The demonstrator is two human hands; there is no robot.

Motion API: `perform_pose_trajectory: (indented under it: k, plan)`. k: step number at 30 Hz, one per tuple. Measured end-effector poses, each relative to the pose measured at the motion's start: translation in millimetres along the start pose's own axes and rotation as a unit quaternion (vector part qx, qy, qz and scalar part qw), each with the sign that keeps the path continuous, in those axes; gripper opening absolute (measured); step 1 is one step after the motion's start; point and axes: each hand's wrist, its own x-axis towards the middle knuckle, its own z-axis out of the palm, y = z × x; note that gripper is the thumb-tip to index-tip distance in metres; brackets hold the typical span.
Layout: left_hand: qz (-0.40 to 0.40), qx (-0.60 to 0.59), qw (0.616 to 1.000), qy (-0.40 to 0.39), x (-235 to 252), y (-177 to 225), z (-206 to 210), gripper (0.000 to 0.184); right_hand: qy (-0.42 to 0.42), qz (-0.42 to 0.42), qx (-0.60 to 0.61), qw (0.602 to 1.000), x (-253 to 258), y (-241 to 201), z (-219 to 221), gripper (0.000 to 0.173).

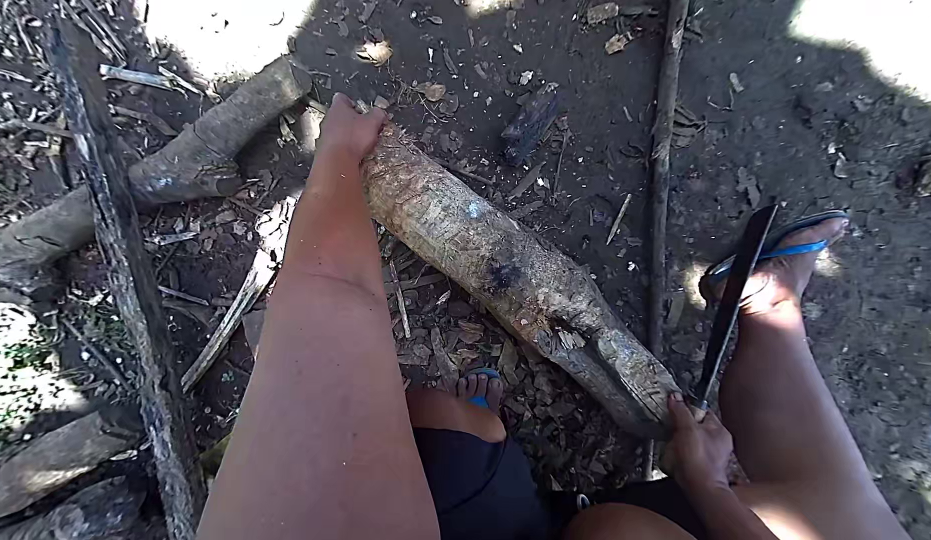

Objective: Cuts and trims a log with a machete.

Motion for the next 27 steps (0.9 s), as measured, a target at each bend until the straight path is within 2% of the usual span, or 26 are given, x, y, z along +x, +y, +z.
perform_pose_trajectory:
  k: [5,9,11,14,17,19,23,27]
  plan:
    - [0.002,-0.041,0.999,0.0,-10,-8,-5,0.07,-0.004,0.002,-0.021,1.0,-2,0,-1,0.029]
    - [-0.011,-0.047,0.999,0.015,-25,-42,-10,0.069,0.001,-0.022,-0.014,1.0,5,-5,-2,0.032]
    - [-0.034,-0.074,0.996,0.034,-51,-73,-15,0.067,0.001,-0.054,-0.015,0.998,14,-6,-3,0.034]
    - [-0.08,-0.125,0.987,0.056,-96,-141,-17,0.06,-0.017,-0.103,-0.027,0.994,26,-24,-4,0.038]
    - [-0.13,-0.196,0.965,0.119,-148,-215,-3,0.053,-0.026,-0.165,-0.073,0.983,47,-37,-1,0.045]
    - [-0.139,-0.236,0.95,0.147,-181,-244,5,0.051,-0.034,-0.196,-0.101,0.975,59,-52,2,0.049]
    - [-0.159,-0.2,0.954,0.156,-209,-260,10,0.049,-0.027,-0.24,-0.143,0.96,97,-65,12,0.053]
    - [-0.151,-0.18,0.96,0.154,-210,-260,10,0.048,-0.028,-0.214,-0.203,0.955,102,-73,12,0.054]
